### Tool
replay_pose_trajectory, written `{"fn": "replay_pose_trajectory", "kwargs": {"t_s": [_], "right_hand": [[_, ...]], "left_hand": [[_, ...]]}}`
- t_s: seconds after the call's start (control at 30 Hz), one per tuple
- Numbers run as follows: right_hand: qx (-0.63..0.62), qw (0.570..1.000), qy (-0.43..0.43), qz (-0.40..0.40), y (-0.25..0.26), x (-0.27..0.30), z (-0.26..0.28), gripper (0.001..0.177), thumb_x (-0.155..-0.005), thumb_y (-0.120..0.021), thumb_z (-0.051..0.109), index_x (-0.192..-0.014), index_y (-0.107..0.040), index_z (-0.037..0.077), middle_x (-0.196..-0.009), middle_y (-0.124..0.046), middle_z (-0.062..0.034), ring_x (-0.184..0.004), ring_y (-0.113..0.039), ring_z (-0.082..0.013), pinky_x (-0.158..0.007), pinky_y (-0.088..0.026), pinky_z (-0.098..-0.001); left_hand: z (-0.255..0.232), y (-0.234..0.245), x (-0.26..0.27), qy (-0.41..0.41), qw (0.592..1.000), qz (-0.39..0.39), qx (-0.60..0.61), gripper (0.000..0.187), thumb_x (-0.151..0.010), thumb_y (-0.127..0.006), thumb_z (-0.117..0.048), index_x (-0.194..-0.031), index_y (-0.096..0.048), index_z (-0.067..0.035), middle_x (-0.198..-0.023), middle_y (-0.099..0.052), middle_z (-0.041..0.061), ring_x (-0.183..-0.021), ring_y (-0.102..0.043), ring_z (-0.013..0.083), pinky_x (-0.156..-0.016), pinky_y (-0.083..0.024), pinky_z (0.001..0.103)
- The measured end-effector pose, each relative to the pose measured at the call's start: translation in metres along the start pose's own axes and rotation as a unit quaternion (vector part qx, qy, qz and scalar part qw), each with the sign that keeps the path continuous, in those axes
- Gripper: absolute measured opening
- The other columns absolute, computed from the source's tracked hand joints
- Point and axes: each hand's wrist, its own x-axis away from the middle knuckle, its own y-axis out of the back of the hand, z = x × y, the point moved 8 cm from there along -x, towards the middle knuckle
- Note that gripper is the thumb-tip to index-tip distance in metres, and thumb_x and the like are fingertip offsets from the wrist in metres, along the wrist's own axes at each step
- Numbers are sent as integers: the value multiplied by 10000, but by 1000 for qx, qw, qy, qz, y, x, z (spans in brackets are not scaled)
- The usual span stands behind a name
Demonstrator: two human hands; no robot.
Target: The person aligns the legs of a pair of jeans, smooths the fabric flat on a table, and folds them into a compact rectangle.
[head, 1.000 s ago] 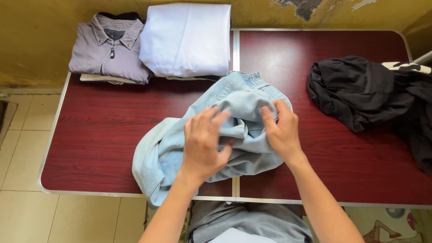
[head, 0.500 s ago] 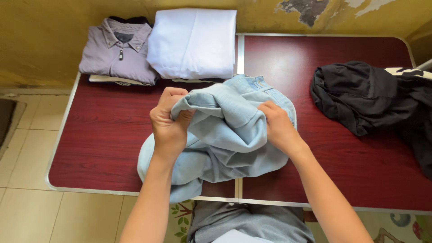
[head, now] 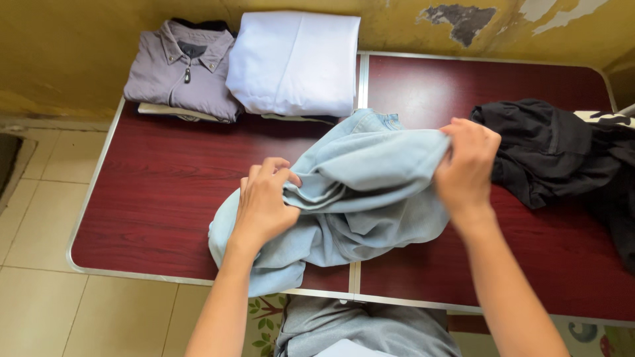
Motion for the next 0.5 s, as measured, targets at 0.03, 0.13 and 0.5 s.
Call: {"fn": "replay_pose_trajectory", "kwargs": {"t_s": [0.03, 0.13, 0.5], "right_hand": [[-10, 999, 43, -12, 6, 7, 23, 245, -887, -652, -34, -1125, -650, 25, -1262, -612, -157, -1240, -494, -366, -1076, -410, -477], [-31, 990, 133, 22, 4, 16, 91, 414, -784, -629, -124, -1065, -712, 169, -1255, -638, -63, -1240, -533, -297, -1023, -322, -456], [35, 975, 83, 204, -40, 2, 119, 203, -841, -729, 204, -1039, -730, 162, -1082, -673, -28, -1120, -572, -264, -1009, -294, -626]], "left_hand": [[-11, 6, 4, -20, 1000, -13, -18, 381, -590, -787, -101, -967, -738, -80, -1277, -607, 116, -1151, -541, 327, -965, -401, 463], [-48, 17, 14, -81, 989, -66, -108, 554, -557, -849, -280, -1031, -703, -33, -1282, -586, 176, -1131, -518, 353, -955, -350, 546], [-72, -45, 3, -106, 970, -164, -147, 181, -793, -711, -22, -954, -632, -49, -873, -602, 88, -843, -585, 288, -772, -444, 417]]}}
